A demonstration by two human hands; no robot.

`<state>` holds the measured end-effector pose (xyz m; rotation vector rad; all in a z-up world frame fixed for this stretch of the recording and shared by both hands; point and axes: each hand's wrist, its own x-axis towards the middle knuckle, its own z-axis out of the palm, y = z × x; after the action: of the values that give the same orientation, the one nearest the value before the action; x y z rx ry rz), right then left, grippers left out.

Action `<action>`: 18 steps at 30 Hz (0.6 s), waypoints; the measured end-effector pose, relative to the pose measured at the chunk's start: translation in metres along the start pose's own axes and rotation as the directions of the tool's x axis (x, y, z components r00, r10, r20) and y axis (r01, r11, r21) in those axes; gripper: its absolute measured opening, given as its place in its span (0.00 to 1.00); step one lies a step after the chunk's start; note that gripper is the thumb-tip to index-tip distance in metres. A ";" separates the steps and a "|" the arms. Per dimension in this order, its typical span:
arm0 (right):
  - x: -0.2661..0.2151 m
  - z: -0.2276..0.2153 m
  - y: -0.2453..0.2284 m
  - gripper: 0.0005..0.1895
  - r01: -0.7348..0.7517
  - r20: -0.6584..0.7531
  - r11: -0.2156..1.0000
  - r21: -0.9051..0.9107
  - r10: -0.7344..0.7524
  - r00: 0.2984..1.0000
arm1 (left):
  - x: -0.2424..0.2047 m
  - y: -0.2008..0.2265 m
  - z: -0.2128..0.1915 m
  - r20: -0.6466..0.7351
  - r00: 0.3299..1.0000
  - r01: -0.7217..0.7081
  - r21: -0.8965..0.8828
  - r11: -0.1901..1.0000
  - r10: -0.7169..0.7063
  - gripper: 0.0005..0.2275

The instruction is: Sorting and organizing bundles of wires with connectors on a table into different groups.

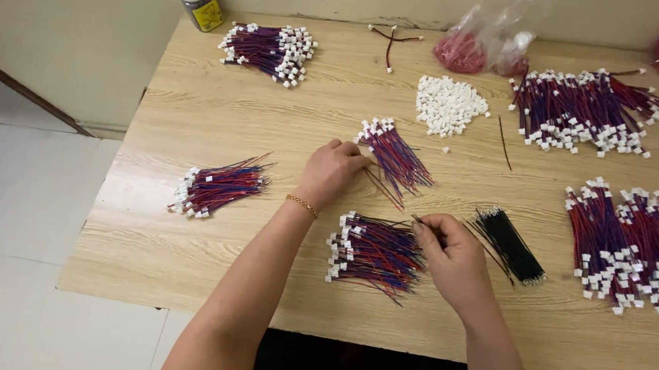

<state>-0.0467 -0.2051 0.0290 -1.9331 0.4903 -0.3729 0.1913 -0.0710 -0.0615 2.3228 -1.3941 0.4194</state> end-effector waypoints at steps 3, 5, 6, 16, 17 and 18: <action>0.001 0.005 0.008 0.06 0.032 0.021 0.999 0.005 -0.032 0.999 | -0.007 -0.011 0.022 -0.036 0.999 -0.034 -0.007 0.999 0.034 0.04; 0.002 0.008 0.015 0.06 0.041 0.027 0.999 0.010 -0.041 0.999 | -0.012 -0.014 0.030 -0.052 0.998 -0.018 0.022 1.000 0.019 0.05; 0.002 0.010 0.018 0.07 0.039 0.028 0.996 0.081 -0.041 0.999 | -0.014 -0.014 0.028 -0.025 1.000 0.013 0.048 0.999 -0.011 0.05; -0.015 0.023 -0.009 0.08 0.014 0.057 0.985 0.174 -0.024 0.998 | -0.044 0.048 -0.093 -0.148 0.886 0.340 -0.438 0.833 -0.439 0.04; -0.015 0.024 -0.008 0.08 0.014 0.059 0.985 0.174 -0.025 0.998 | -0.051 0.056 -0.104 -0.148 0.885 0.342 -0.437 0.832 -0.441 0.04; -0.016 0.026 -0.007 0.07 0.036 0.063 0.983 0.179 -0.048 0.997 | -0.057 0.064 -0.116 -0.149 0.878 0.333 -0.492 0.804 -0.455 0.04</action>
<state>-0.0469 -0.1746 0.0248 -1.7789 0.3605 -0.3648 0.1024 0.0008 0.0259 2.0025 -0.7423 0.2259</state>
